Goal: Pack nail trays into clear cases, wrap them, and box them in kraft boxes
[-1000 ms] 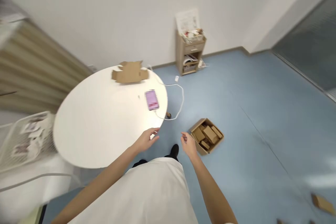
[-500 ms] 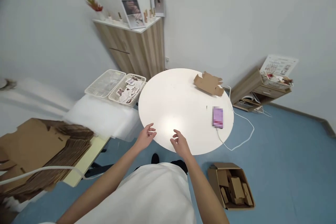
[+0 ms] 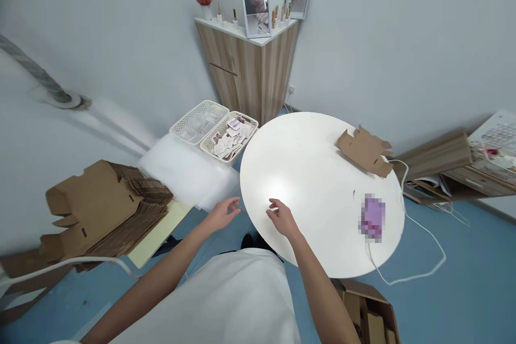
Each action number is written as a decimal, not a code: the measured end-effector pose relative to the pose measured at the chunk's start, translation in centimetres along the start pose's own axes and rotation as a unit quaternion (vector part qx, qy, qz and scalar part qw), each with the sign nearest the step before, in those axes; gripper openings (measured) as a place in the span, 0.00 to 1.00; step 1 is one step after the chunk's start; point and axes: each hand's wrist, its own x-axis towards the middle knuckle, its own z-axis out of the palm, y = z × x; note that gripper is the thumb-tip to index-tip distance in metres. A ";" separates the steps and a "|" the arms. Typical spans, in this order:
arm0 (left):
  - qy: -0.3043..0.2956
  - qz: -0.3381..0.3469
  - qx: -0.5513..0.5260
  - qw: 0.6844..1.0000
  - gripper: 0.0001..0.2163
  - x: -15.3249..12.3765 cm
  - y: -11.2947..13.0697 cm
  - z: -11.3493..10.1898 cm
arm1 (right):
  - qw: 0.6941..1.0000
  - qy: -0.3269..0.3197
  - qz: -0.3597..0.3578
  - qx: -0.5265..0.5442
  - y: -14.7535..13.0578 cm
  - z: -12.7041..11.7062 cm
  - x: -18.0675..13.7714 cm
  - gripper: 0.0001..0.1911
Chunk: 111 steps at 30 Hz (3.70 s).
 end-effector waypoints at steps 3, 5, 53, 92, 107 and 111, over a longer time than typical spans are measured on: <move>0.030 -0.016 0.009 0.999 0.20 1.4 0.1 -1.9 | 1.000 -0.007 0.002 0.004 -0.6 0.0 3.0 0.19; 0.053 -0.031 0.009 0.998 0.21 2.4 -0.1 -2.9 | 1.000 -0.024 -0.005 0.001 -1.4 0.3 5.0 0.19; 0.010 -0.067 0.114 0.991 0.23 25.5 -8.6 -16.1 | 0.988 0.054 0.087 -0.113 -12.0 13.3 31.8 0.08; -0.394 -0.163 -0.430 0.796 0.30 5.4 11.3 7.3 | 0.926 0.207 0.000 0.315 -1.4 -6.1 -2.1 0.16; -0.243 -0.021 -0.181 0.953 0.10 3.5 11.1 12.2 | 0.920 0.239 0.050 0.307 5.5 -7.4 -7.4 0.23; -0.224 0.005 -0.179 0.958 0.10 3.4 10.7 12.1 | 0.911 0.277 0.051 0.302 4.9 -6.4 -7.4 0.24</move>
